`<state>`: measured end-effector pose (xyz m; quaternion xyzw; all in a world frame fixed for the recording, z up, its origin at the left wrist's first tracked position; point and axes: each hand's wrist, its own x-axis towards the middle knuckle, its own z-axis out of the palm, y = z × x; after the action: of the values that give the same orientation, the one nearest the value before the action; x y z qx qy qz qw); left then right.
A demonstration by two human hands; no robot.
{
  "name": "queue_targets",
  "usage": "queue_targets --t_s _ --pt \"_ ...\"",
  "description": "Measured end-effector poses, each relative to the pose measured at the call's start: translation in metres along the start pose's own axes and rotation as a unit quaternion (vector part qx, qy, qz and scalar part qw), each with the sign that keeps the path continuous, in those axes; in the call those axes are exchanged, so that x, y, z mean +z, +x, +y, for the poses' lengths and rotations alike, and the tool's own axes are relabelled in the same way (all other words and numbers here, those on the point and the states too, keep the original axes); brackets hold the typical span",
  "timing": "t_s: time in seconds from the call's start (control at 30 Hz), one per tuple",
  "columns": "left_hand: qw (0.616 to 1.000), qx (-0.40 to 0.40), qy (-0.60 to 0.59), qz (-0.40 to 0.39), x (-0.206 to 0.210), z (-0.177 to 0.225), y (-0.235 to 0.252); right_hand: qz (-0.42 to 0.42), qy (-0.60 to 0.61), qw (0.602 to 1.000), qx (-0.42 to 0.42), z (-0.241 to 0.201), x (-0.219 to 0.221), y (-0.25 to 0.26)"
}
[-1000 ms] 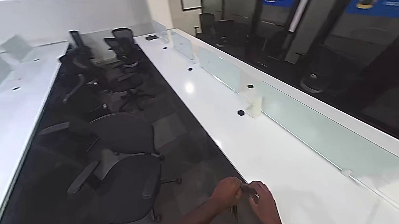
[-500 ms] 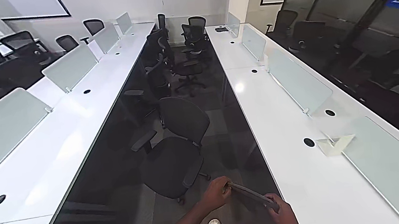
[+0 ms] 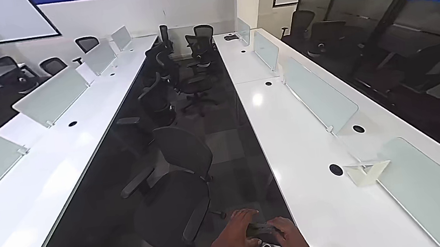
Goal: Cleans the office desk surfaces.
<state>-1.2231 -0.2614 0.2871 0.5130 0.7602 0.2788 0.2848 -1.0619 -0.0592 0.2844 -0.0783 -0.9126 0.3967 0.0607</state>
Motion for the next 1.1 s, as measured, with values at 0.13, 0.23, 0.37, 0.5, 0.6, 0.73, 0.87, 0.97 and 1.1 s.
queue_targets --t_s 0.13,0.23,0.37,0.5,0.6,0.73,0.87,0.97,1.1 --pt "0.997 0.007 -0.037 -0.069 0.0 0.037 0.081 0.005 0.006 1.0 0.005 0.037 -0.028 0.022" --pt "0.993 -0.014 -0.037 -0.112 -0.009 0.059 0.134 0.054 0.1 0.993 0.019 0.066 -0.058 0.036" --pt "0.992 0.012 0.006 -0.125 -0.011 0.065 0.197 0.146 0.263 0.952 0.052 0.101 -0.099 0.047" --pt "0.985 0.059 0.005 -0.164 -0.013 0.081 0.257 0.197 0.316 0.924 0.092 0.13 -0.13 0.047" --pt "0.976 0.085 -0.014 -0.201 -0.007 0.084 0.299 0.216 0.323 0.911 0.139 0.149 -0.142 0.046" --pt "0.958 0.085 -0.029 -0.272 -0.004 0.073 0.355 0.154 0.276 0.926 0.206 0.19 -0.169 0.048" --pt "0.941 0.103 -0.064 -0.316 -0.012 0.051 0.417 0.258 0.117 0.907 0.313 0.243 -0.223 0.05" --pt "0.924 0.088 -0.09 -0.361 -0.029 0.03 0.462 0.381 0.012 0.802 0.459 0.282 -0.271 0.065" --pt "0.909 0.103 -0.104 -0.39 -0.057 0.004 0.511 0.453 -0.052 0.66 0.597 0.332 -0.329 0.092"
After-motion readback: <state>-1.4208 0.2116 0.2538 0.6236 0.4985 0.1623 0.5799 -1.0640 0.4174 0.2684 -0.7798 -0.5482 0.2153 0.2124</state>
